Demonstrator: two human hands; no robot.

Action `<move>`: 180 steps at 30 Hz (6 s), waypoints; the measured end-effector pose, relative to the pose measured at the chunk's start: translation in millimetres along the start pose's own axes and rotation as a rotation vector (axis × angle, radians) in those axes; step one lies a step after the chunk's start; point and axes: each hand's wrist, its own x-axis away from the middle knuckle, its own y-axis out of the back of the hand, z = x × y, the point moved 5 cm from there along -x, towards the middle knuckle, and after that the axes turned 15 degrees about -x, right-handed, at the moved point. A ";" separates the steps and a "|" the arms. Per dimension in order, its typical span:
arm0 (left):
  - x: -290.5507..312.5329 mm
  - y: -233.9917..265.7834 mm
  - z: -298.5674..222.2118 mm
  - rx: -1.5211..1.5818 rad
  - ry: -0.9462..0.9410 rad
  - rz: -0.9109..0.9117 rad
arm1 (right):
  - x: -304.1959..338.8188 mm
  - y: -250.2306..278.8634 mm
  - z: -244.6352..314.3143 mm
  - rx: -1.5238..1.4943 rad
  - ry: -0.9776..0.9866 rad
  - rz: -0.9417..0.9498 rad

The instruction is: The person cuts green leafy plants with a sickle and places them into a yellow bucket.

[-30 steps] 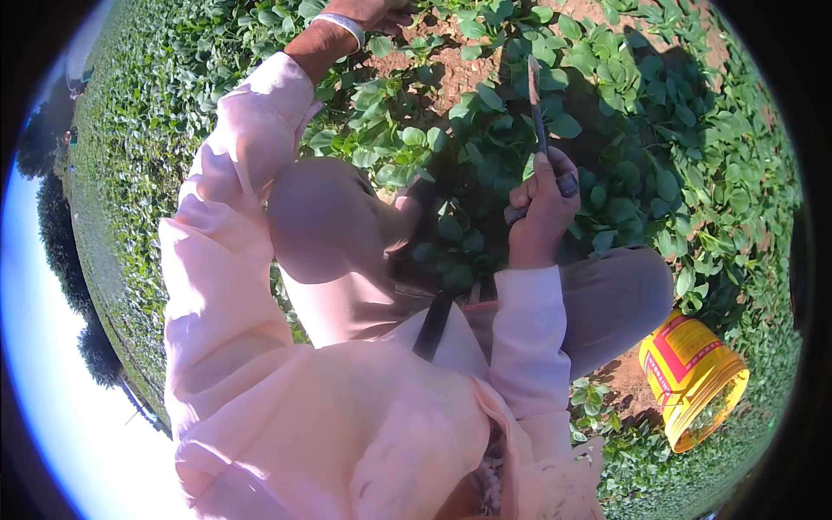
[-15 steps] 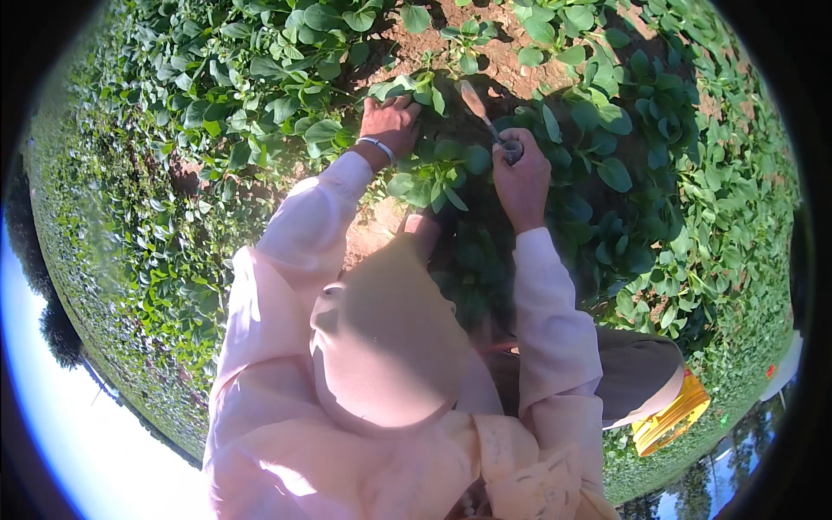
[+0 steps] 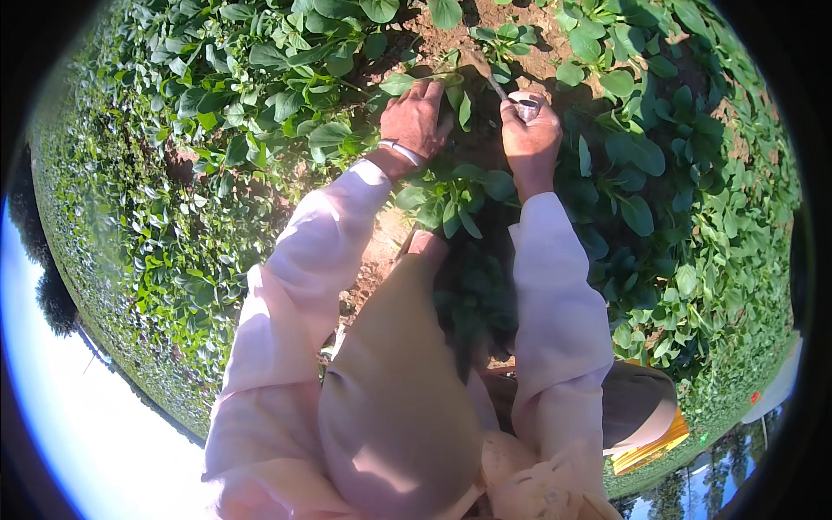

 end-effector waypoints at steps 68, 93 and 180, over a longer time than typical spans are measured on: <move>74.2 -11.9 153.4 0.738 0.715 -0.340 | 73.7 -112.6 3.4 0.451 0.140 0.710; 60.1 16.1 111.7 0.292 0.213 -0.188 | 53.0 -53.1 9.1 0.411 0.055 0.586; 118.1 -8.1 95.0 0.632 0.310 0.381 | 135.6 53.2 -12.9 0.237 -0.138 0.299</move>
